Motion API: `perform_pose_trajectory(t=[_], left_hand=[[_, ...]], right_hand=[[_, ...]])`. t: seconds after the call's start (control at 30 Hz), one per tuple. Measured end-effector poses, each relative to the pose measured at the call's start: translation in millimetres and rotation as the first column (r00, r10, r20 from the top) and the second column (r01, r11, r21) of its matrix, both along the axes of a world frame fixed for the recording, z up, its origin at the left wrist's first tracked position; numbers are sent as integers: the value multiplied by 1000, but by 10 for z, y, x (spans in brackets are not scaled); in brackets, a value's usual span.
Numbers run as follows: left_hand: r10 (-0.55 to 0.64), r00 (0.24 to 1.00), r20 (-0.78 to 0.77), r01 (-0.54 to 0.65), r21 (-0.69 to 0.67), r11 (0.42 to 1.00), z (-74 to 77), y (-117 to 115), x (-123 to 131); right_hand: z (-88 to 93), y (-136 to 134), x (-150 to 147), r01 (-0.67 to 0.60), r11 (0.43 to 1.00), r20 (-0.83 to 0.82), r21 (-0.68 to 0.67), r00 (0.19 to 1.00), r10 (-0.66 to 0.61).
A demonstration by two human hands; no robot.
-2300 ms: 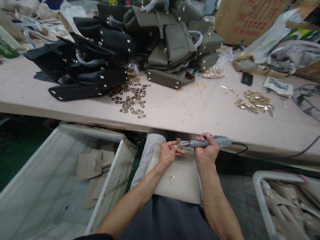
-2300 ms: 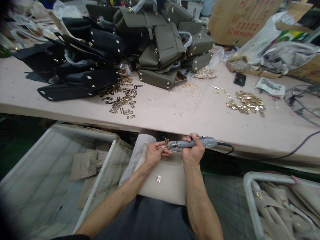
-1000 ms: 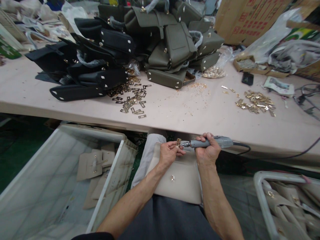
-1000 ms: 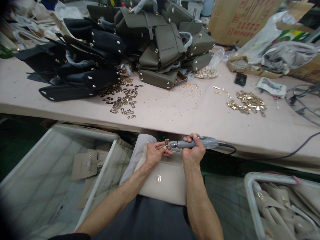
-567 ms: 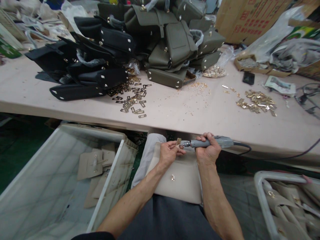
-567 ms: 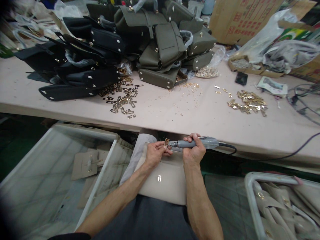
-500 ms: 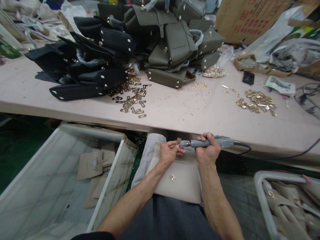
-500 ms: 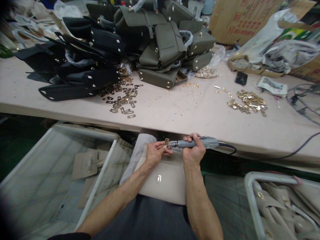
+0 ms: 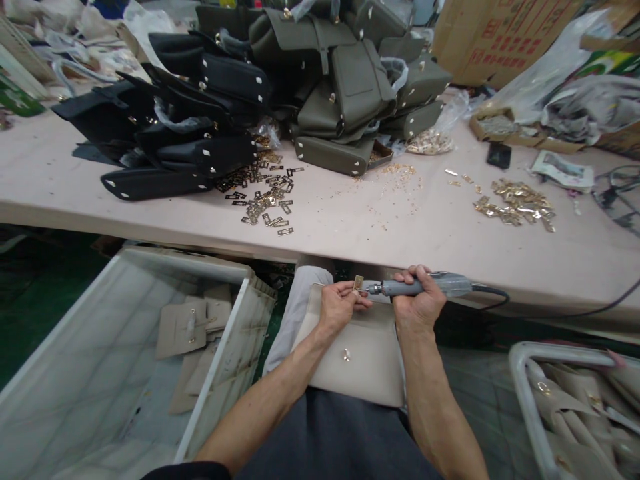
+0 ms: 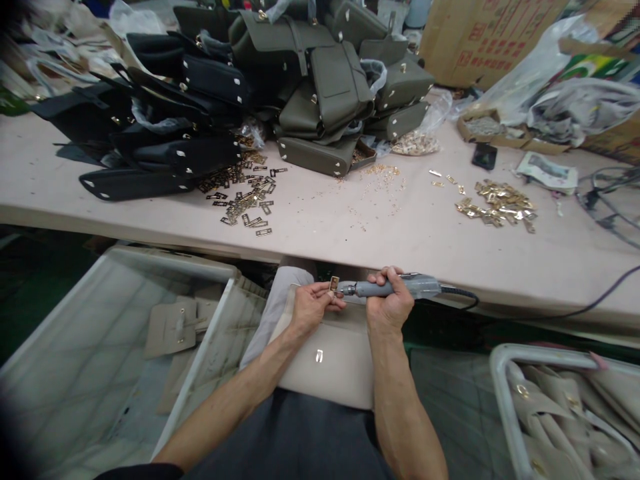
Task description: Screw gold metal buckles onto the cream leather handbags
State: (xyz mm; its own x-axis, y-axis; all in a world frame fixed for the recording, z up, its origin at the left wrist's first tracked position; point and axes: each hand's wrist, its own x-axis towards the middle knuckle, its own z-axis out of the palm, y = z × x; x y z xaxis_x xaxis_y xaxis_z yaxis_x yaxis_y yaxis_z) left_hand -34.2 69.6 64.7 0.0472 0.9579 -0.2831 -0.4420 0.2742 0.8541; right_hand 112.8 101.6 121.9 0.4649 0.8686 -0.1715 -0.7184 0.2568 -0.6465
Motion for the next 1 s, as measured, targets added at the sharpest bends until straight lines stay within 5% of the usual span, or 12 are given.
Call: perform_pose_trajectory(t=[0.4, 0.67, 1.0], left_hand=[[18, 1000, -17, -18, -8, 1000, 17, -12, 31], [25, 1000, -16, -26, -15, 1000, 42, -14, 45], [8, 999, -32, -7, 35, 999, 14, -31, 37]], right_hand=[[148, -63, -142, 50, 997, 178, 55, 982, -59], [334, -166, -440, 153, 975, 418, 160, 884, -207], [282, -193, -510, 76, 968, 554, 239, 808, -200]])
